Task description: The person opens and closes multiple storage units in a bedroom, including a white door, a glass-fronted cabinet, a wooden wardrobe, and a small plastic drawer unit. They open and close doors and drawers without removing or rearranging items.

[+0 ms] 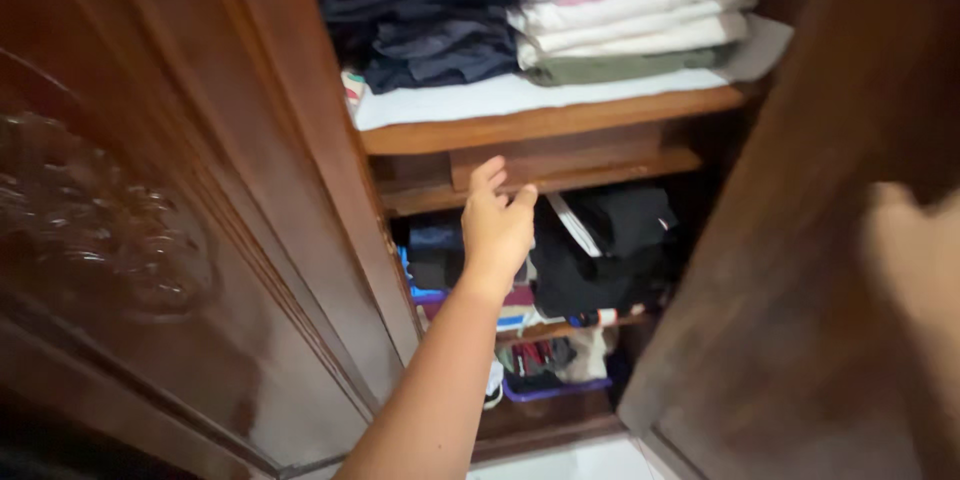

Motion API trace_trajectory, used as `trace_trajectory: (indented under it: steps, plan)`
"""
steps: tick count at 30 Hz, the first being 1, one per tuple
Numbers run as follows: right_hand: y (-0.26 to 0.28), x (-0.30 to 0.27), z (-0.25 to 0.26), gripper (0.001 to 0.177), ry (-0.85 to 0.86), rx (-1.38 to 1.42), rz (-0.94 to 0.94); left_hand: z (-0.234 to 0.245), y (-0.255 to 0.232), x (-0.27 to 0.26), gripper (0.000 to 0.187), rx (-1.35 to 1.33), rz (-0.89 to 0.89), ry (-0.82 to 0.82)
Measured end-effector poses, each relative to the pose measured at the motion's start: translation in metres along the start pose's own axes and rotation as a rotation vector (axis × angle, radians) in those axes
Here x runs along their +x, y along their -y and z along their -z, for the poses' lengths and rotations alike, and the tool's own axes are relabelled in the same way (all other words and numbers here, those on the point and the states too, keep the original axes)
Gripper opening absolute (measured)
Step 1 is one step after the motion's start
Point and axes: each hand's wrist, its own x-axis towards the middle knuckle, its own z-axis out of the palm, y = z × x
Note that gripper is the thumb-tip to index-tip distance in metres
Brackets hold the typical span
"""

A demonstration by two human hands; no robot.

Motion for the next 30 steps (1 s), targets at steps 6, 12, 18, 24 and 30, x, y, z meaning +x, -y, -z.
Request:
trace_trajectory:
  steps: [6, 12, 18, 24, 30]
  plan:
    - [0.029, 0.065, -0.103, 0.056, 0.842, 0.79, -0.518, 0.004, 0.017, 0.036, 0.07, 0.182, 0.002, -0.24]
    - [0.014, 0.098, -0.158, 0.081, 1.138, 1.059, -0.762, -0.011, 0.038, 0.054, 0.077, 0.216, -0.04, -0.375]
    - [-0.008, 0.1, -0.178, 0.089, 1.318, 1.077, -0.672, -0.017, 0.043, 0.069, 0.075, 0.309, 0.001, -0.403]
    - [-0.013, 0.075, -0.196, 0.096, 1.258, 1.25, -0.633, -0.023, 0.041, 0.069, 0.081, 0.325, 0.034, -0.446]
    - [-0.011, 0.073, -0.192, 0.103, 1.278, 1.168, -0.574, -0.011, 0.033, 0.064, 0.067, 0.317, 0.045, -0.413]
